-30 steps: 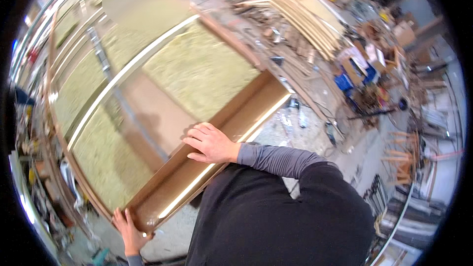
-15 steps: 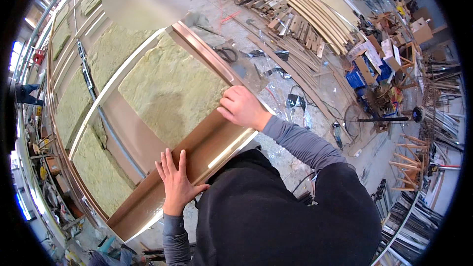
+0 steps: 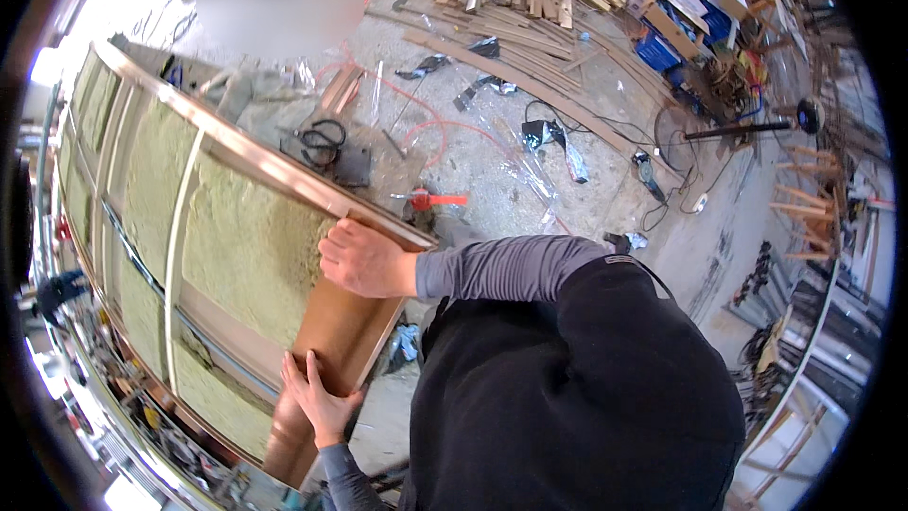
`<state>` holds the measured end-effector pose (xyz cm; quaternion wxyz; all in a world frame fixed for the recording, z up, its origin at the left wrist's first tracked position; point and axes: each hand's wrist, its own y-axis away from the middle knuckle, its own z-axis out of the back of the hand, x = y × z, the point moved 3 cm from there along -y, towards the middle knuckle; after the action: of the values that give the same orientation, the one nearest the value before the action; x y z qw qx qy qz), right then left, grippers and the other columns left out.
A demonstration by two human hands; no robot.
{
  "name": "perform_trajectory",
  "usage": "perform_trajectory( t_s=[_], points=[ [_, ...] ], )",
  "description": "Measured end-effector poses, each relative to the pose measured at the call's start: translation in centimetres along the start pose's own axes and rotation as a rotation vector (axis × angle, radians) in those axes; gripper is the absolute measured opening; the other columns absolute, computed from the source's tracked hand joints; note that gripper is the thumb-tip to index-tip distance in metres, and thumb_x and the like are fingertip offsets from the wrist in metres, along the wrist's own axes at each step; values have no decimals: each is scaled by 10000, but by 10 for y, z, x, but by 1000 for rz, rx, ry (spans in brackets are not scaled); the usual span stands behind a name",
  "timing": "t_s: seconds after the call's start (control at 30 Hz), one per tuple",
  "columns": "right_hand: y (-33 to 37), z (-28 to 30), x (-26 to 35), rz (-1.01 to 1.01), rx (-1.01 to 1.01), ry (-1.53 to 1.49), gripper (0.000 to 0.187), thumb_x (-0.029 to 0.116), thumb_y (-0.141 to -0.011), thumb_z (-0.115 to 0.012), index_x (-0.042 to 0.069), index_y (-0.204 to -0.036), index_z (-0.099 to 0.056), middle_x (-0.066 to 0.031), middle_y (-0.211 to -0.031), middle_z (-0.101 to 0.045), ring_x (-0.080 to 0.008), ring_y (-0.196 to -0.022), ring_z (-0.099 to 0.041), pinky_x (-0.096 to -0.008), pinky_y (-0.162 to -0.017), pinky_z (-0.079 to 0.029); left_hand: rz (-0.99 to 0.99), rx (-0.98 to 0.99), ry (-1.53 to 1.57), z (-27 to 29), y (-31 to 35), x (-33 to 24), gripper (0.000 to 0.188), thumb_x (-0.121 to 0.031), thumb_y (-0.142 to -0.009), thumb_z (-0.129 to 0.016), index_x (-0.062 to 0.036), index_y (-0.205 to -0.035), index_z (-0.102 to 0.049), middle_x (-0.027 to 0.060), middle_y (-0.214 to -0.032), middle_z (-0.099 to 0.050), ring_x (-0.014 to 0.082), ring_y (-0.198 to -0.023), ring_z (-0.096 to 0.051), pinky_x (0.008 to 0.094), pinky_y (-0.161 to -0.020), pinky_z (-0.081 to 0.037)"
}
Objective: The person applies sealant to a wooden frame, places a brown trim piece, and then positions a large white panel onto the frame. They use a nail gun to secure the panel and apply additional sealant along the edges.
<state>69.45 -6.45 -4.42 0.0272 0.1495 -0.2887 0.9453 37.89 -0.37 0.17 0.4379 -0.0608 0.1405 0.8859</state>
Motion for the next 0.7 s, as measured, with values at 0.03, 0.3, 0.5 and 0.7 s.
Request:
perform_trajectory(
  t_s=[0.03, 0.3, 0.5, 0.7],
  points=[
    [1, -3, 1, 0, 6, -6, 143, 257, -868, -639, 123, -818, -635, -61, -949, -574, -261, -1024, -577, -424, -964, -460, 20, 29, -1, 0, 2, 0, 1332, -428, -454, -979, -148, -1632, -425, 320, -1708, -251, 540, -1569, -237, 678, -1289, -195],
    [38, 53, 8, -183, -280, -141, 209, 217, -903, -774, 87, -1007, -649, -115, -1172, -617, -352, -1147, -616, -462, -973, -503, -10, 19, -157, 5, 5, -25, 1249, -425, -594, -958, -132, -1660, -376, 340, -1740, -132, 568, -1598, -131, 698, -1298, -127],
    [150, 131, -17, -491, -167, -118, 207, 186, -903, -791, 72, -1040, -687, -112, -1123, -633, -338, -1102, -618, -466, -951, -489, -107, -88, -117, -5, -38, -96, 1161, -606, -764, -880, -133, -1683, -352, 292, -1759, -161, 553, -1612, -102, 699, -1293, -104],
    [190, 139, -75, -669, -45, -92, 190, 216, -930, -758, 59, -1013, -692, -115, -1101, -626, -350, -1071, -601, -457, -932, -485, -183, -202, -85, -43, -70, -117, 831, -493, -876, -831, -69, -1541, -570, 259, -1681, -399, 556, -1564, -274, 658, -1279, -225]
  ],
)
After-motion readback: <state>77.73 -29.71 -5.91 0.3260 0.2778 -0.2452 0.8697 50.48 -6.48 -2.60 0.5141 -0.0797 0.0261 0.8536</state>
